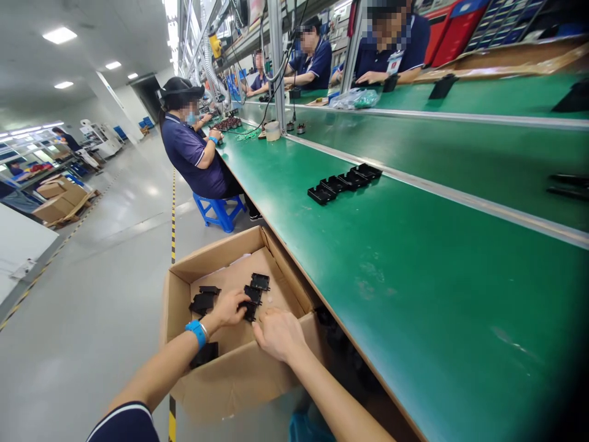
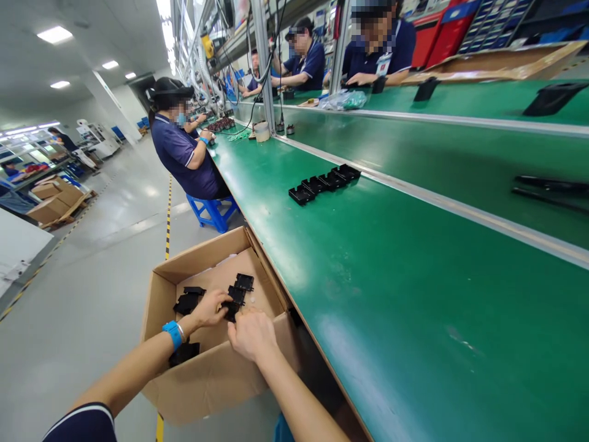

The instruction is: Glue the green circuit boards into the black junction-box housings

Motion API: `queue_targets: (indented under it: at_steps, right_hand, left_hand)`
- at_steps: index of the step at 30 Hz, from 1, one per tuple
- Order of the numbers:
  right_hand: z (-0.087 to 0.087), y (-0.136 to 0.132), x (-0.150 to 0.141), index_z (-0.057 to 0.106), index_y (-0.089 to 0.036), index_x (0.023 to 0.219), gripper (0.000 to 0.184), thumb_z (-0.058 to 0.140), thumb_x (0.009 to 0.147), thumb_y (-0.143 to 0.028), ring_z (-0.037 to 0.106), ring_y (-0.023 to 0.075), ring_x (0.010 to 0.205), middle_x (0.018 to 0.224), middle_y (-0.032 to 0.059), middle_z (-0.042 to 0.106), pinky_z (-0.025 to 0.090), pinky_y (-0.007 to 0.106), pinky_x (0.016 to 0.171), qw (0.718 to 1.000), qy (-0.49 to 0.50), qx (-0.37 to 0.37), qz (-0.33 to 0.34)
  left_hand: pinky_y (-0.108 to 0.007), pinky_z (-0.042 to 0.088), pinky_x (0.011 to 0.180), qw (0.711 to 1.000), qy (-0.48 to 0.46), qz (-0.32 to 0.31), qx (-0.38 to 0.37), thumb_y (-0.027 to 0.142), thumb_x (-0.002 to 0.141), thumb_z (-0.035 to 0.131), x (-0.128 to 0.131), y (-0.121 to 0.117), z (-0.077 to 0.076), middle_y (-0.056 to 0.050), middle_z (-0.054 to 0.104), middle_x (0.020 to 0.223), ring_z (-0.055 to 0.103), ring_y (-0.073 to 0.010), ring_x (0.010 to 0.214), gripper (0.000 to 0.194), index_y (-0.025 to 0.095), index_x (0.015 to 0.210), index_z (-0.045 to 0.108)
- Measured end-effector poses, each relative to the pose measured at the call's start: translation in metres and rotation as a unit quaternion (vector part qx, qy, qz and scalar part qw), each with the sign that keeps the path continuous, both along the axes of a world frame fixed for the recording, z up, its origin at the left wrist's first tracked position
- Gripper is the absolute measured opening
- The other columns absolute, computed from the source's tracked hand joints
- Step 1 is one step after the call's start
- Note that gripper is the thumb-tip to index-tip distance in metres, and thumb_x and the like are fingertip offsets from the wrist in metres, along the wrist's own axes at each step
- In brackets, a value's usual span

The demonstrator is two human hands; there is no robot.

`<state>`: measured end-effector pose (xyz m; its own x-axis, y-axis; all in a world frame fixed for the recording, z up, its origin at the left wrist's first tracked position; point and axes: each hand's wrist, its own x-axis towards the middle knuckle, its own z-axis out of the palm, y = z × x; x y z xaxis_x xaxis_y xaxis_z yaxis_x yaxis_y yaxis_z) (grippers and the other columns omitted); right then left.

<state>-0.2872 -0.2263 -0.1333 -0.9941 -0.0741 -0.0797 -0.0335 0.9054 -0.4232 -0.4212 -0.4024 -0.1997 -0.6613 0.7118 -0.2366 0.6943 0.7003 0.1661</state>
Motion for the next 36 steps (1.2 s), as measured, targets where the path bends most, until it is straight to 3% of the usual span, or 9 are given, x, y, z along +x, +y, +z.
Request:
queue_targets:
  at_steps: [5,9,15,19,23,27,31,36]
  right_hand:
    - [0.001,0.000,-0.001,0.071,-0.014,0.092,0.042,0.037,0.092,-0.040,0.063,0.0254,0.094,0.096,0.0141,0.070,0.043,0.032,0.082,1.000,-0.003,0.001,0.004]
    - [0.003,0.001,-0.001,0.070,-0.014,0.091,0.040,0.039,0.092,-0.039,0.063,0.0255,0.094,0.096,0.0141,0.070,0.043,0.032,0.082,1.000,0.000,-0.004,0.000]
    - [0.001,0.001,-0.002,0.069,-0.014,0.093,0.037,0.040,0.091,-0.038,0.062,0.0259,0.096,0.098,0.0141,0.069,0.042,0.033,0.083,1.000,0.004,-0.013,-0.001]
    - [0.002,0.001,-0.002,0.069,-0.015,0.093,0.037,0.040,0.092,-0.037,0.062,0.0259,0.095,0.097,0.0135,0.069,0.042,0.033,0.082,1.000,0.000,-0.013,0.001]
    - [0.003,0.001,-0.001,0.069,-0.015,0.094,0.038,0.040,0.092,-0.039,0.062,0.0262,0.094,0.098,0.0134,0.069,0.042,0.033,0.081,1.000,0.000,-0.013,-0.003]
    - [0.004,0.001,-0.002,0.069,-0.015,0.095,0.037,0.041,0.092,-0.038,0.062,0.0266,0.095,0.098,0.0135,0.069,0.042,0.034,0.082,1.000,-0.001,-0.017,-0.003]
    - [0.003,0.001,-0.001,0.069,-0.014,0.097,0.038,0.041,0.092,-0.038,0.061,0.0270,0.097,0.100,0.0144,0.069,0.042,0.034,0.084,1.000,-0.009,-0.023,-0.003]
    - [0.005,0.002,-0.001,0.069,-0.016,0.095,0.033,0.044,0.092,-0.037,0.062,0.0255,0.098,0.100,0.0133,0.068,0.044,0.035,0.084,0.998,-0.048,-0.027,-0.014]
  left_hand:
    - [-0.046,0.050,0.089,0.986,0.052,0.156,-0.034,0.032,0.093,0.057,-0.047,-0.033,0.025,-0.010,0.054,0.126,0.058,-0.0243,0.107,0.034,0.017,0.123,0.054]
    - [-0.043,0.052,0.086,0.981,0.021,0.182,-0.069,0.032,0.093,0.058,-0.062,-0.055,0.035,-0.009,0.058,0.119,0.060,-0.0227,0.102,0.031,0.016,0.119,0.056]
    - [-0.043,0.052,0.086,0.989,-0.014,0.139,-0.058,0.032,0.093,0.057,-0.052,-0.043,0.030,-0.009,0.058,0.120,0.060,-0.0220,0.102,0.029,0.017,0.118,0.057]
    - [-0.045,0.050,0.089,0.993,-0.021,0.110,-0.041,0.032,0.093,0.057,-0.043,-0.036,0.034,-0.010,0.056,0.123,0.058,-0.0236,0.106,0.031,0.016,0.120,0.056]
    - [-0.042,0.051,0.087,0.995,-0.088,0.028,-0.040,0.032,0.094,0.055,-0.028,-0.037,0.039,-0.009,0.058,0.120,0.060,-0.0214,0.102,0.027,0.018,0.117,0.058]
    - [-0.039,0.053,0.083,0.986,-0.143,-0.052,-0.062,0.032,0.094,0.056,-0.003,-0.025,0.024,-0.008,0.060,0.115,0.062,-0.0194,0.096,0.024,0.017,0.113,0.059]
    - [-0.045,0.049,0.091,0.994,-0.083,-0.052,-0.056,0.033,0.093,0.057,0.007,-0.002,0.006,-0.010,0.055,0.125,0.057,-0.0236,0.107,0.031,0.018,0.120,0.056]
    - [-0.050,0.046,0.094,0.997,-0.023,-0.050,-0.046,0.034,0.092,0.058,-0.006,0.009,0.004,-0.011,0.052,0.130,0.054,-0.0270,0.114,0.038,0.017,0.125,0.052]
